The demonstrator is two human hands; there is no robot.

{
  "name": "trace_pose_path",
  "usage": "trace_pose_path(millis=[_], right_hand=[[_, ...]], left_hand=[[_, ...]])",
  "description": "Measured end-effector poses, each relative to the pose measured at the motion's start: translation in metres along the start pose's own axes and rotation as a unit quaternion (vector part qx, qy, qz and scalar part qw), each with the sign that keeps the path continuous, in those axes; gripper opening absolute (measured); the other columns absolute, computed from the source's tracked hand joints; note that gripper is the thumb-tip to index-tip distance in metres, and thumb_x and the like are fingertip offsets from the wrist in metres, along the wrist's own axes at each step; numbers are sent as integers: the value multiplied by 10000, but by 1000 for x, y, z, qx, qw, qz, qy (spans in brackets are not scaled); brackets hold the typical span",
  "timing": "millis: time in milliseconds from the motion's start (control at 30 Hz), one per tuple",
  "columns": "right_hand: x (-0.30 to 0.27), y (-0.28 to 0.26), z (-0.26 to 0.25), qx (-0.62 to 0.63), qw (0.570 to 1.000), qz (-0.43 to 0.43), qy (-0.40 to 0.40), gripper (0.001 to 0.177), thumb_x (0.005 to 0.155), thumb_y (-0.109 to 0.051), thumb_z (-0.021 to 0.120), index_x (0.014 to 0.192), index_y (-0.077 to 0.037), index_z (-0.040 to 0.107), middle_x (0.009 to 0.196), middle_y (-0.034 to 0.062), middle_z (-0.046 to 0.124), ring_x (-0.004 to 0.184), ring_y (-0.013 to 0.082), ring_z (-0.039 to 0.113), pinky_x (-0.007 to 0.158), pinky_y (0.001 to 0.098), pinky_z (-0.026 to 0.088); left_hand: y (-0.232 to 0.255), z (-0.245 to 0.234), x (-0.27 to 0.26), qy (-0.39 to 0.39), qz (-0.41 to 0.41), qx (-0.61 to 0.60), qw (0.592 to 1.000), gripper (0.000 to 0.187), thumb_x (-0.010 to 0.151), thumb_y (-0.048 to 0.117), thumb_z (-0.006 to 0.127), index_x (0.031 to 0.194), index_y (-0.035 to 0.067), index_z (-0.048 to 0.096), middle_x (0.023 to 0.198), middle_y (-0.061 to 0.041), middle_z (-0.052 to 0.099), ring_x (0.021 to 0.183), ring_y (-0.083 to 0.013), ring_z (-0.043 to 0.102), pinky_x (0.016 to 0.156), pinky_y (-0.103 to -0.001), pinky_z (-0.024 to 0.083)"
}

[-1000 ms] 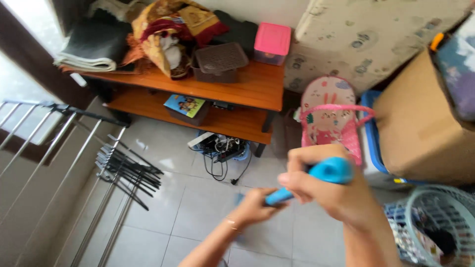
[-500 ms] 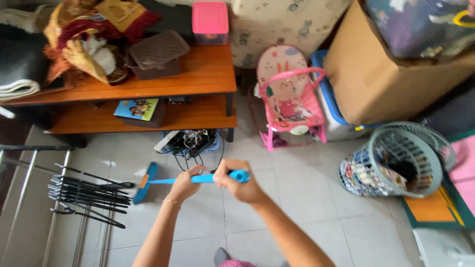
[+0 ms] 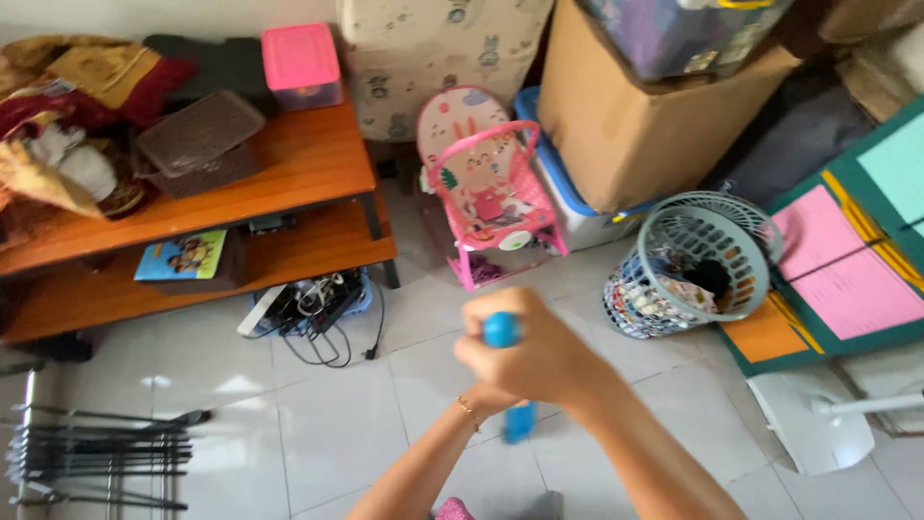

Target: Sweeping the tiled floor using a long-handled brush tool.

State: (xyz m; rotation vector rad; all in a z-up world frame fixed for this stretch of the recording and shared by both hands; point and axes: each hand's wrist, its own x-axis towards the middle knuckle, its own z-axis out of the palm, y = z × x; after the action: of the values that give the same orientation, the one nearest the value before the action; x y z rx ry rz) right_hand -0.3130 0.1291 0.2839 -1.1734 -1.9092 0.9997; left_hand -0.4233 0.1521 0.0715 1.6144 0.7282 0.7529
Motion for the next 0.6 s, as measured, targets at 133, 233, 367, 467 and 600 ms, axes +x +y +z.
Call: trace_pose_path(millis=[133, 233, 367, 467, 600], right_hand=[[-11, 0, -25, -39, 995, 92, -14, 265, 734, -151, 700, 644, -22, 487, 530, 66, 371, 529, 145, 353, 488, 360, 343], [-31, -23, -79, 35, 999, 31, 14, 261, 757, -166, 717, 645, -45, 515, 556, 21, 429, 557, 70, 427, 481, 318, 366], [-58, -19, -124, 84, 993, 25, 76, 282, 812, -150, 725, 608, -65, 550, 549, -24, 536, 546, 48, 464, 485, 281, 359], [-57, 41, -109, 140, 982, -40, 117, 267, 864, -113, 723, 652, -78, 564, 611, -44, 540, 598, 38, 466, 534, 263, 366], [-40, 148, -30, 232, 954, -99, 163, 225, 875, -38, 696, 720, -67, 535, 685, -54, 497, 663, 32, 452, 573, 255, 378]], left_hand=[[15, 26, 26, 1, 96, 16, 995, 306, 858, 28, 634, 1160, 20, 585, 1072, -131, 623, 1009, -221, 581, 880, -398, 484], [25, 45, 46, 8, 189, 25, 982, 426, 862, 2, 620, 1277, -15, 530, 1220, -192, 593, 1151, -274, 551, 966, -429, 455], [26, 37, 67, 2, 125, 75, 989, 490, 826, -21, 615, 1309, 40, 557, 1197, -158, 658, 1098, -249, 612, 914, -399, 485], [-12, 6, 89, -2, 1, 148, 989, 514, 791, -18, 623, 1280, 137, 601, 1057, -65, 717, 918, -165, 666, 771, -341, 519], [-160, -34, 106, 79, -63, 118, 988, 355, 896, 141, 709, 1238, 148, 613, 987, -68, 679, 887, -137, 587, 750, -348, 517]])
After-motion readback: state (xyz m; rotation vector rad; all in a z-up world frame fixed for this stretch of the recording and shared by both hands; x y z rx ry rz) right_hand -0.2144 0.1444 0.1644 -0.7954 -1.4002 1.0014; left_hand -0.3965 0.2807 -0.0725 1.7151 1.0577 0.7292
